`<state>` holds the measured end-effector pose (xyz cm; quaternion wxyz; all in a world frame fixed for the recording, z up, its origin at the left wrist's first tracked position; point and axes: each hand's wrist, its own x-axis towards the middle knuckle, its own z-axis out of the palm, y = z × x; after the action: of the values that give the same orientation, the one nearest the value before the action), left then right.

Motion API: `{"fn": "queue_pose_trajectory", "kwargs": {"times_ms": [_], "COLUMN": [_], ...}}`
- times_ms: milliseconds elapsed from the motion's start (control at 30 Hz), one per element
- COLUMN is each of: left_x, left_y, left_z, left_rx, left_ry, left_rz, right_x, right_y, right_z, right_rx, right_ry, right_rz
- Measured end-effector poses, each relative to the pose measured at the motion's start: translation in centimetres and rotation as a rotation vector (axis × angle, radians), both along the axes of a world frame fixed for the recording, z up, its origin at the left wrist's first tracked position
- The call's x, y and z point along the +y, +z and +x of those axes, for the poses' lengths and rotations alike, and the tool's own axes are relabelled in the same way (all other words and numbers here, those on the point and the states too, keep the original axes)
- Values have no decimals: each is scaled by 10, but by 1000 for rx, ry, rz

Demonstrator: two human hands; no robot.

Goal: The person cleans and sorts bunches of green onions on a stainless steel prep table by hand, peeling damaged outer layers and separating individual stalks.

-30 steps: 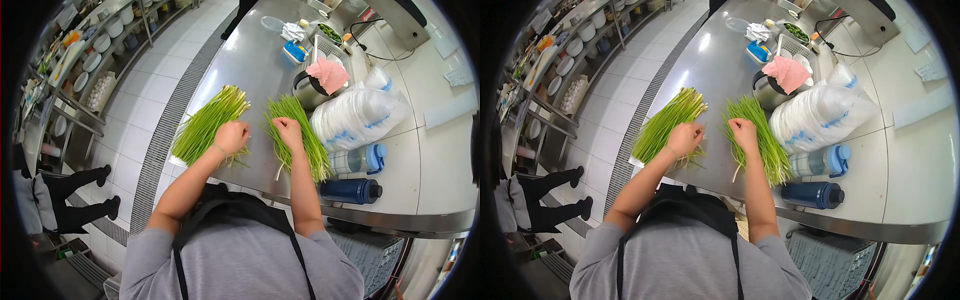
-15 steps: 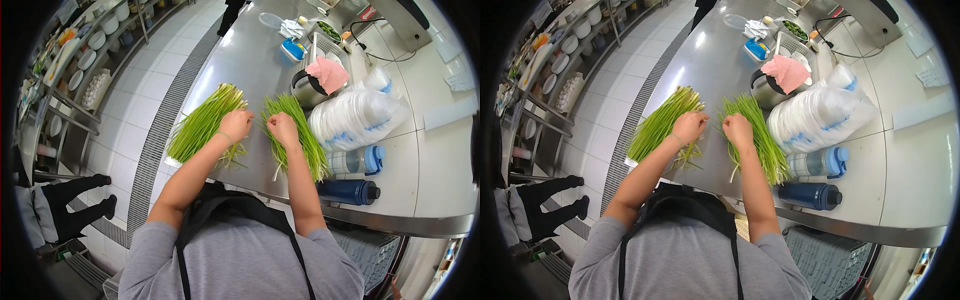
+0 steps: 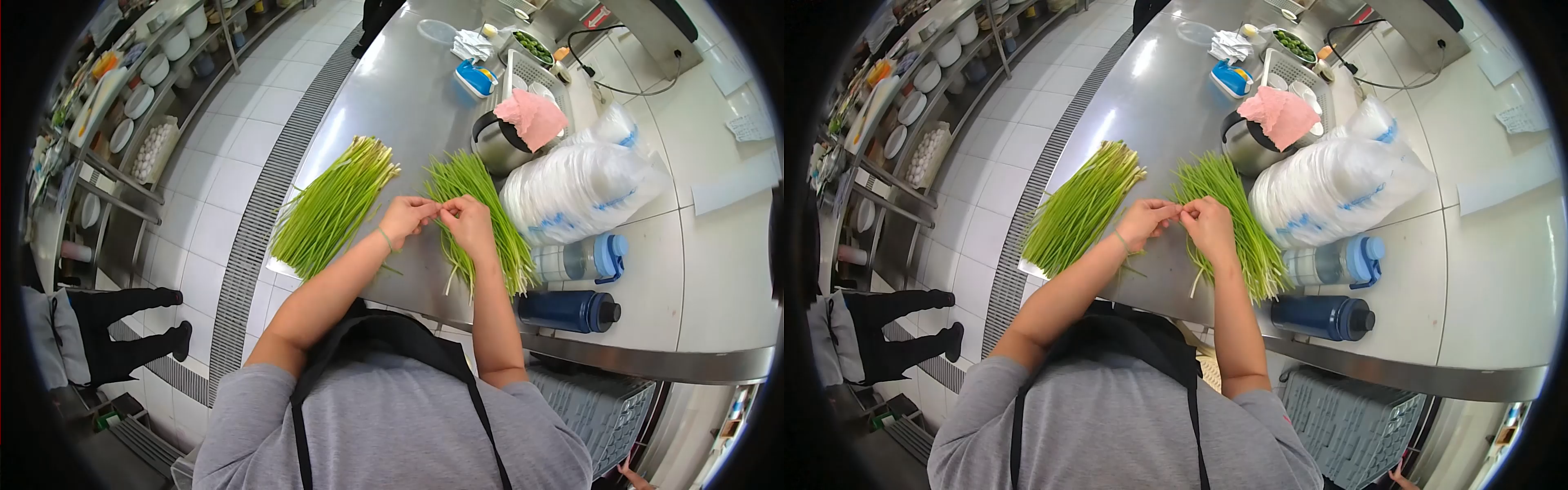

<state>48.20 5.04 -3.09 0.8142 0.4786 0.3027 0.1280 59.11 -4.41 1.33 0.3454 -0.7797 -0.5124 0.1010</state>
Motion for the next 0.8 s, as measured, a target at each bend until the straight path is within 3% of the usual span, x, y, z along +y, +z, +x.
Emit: {"fn": "queue_pose_trajectory", "kwargs": {"times_ms": [167,233,300,333,400,433,500,600,733,800], "left_x": [8,27,44,55,68,64,43,15,-1,1], "left_y": [8,15,31,33,37,48,64,40,34,40], "left_z": [-4,-16,-36,-48,-69,-77,-98,-107,-112,-114], "left_rx": [3,-45,-17,-16,135,137,474,485,480,531], "left_ry": [84,293,436,438,474,478,-38,-218,-64,-129], "left_rz": [67,79,197,198,650,652,1137,1272,1350,1319], "right_x": [-11,-12,-11,-10,-8,-5,2,11,13,15], "right_y": [-1,-9,-14,-15,-17,-15,-12,-23,-29,-32], "right_z": [2,5,6,6,3,0,-6,-3,-4,1], "right_rx": [-131,-215,-521,-520,-549,-548,-367,-375,-379,-291], "right_ry": [38,43,-229,-226,-313,-309,-87,74,28,-25], "right_rz": [-59,-87,-280,-278,-247,-245,-51,-248,-287,-206]}}
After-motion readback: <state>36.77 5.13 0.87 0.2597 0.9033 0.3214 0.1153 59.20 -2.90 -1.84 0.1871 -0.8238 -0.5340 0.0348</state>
